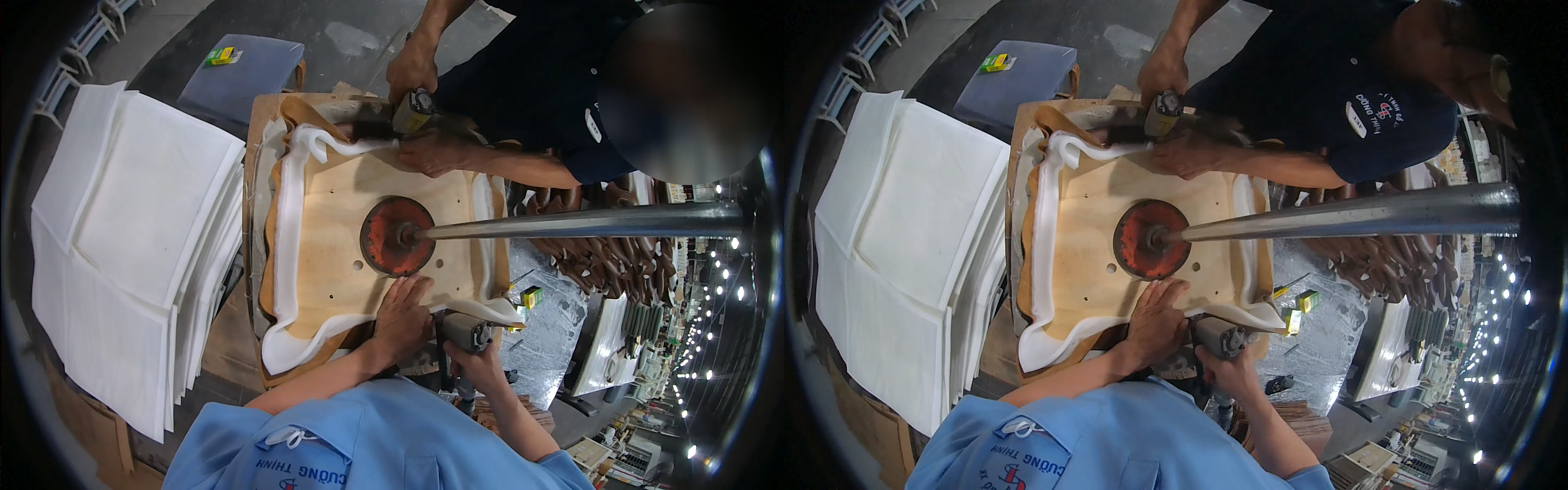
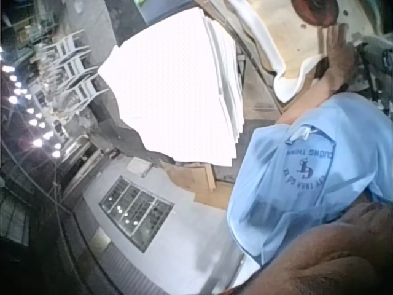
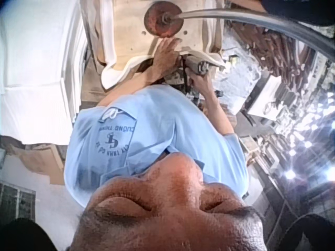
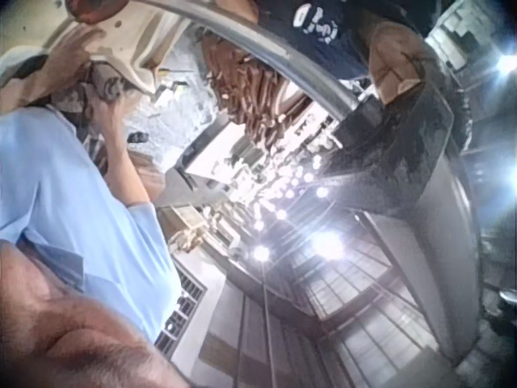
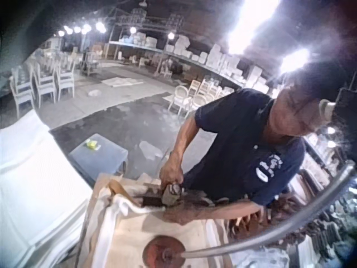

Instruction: The person places white fabric over a chair seat frame and uses a staple gun to secure the fabric around the edges. They repeatedly pull and staple the fabric to ensure it is taut, working in coordination with another person who assists with positioning.

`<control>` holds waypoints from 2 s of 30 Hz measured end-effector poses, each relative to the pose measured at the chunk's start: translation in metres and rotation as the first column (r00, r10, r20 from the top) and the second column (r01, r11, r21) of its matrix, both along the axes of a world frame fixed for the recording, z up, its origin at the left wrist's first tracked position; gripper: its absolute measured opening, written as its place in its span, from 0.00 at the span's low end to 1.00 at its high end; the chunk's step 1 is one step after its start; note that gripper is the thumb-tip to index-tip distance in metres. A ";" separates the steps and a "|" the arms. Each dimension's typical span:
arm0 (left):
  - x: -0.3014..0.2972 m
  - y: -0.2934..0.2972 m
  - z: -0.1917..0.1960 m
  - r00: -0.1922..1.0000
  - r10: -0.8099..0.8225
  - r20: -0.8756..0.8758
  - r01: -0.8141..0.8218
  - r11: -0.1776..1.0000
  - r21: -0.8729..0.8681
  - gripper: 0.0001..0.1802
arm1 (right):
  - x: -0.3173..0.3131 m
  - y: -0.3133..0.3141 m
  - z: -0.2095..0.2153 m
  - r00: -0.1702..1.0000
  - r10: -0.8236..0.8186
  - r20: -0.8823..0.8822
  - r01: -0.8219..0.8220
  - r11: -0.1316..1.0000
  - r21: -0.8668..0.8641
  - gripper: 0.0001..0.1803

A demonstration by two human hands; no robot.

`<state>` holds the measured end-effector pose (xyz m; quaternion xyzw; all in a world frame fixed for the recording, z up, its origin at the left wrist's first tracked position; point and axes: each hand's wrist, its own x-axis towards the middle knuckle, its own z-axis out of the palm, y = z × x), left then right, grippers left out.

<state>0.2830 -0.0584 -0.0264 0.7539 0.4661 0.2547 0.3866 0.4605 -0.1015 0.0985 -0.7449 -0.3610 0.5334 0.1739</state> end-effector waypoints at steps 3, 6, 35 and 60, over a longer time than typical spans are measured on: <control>0.000 0.000 0.003 1.000 0.005 0.002 -0.005 1.000 -0.012 0.12 | 0.002 0.005 -0.001 1.000 0.007 0.019 -0.006 1.000 -0.026 0.14; 0.002 -0.002 0.000 1.000 0.024 0.007 -0.024 1.000 0.008 0.11 | -0.001 0.006 -0.006 0.999 0.004 0.048 -0.002 0.999 -0.043 0.14; -0.013 0.005 0.001 0.996 -0.077 -0.039 0.082 0.984 0.156 0.11 | -0.003 0.012 0.008 0.996 0.020 0.082 -0.024 0.998 0.054 0.16; -0.031 0.002 0.009 0.994 -0.111 0.017 0.106 0.979 0.176 0.13 | -0.023 0.006 0.005 0.992 0.011 0.126 -0.020 0.997 0.069 0.14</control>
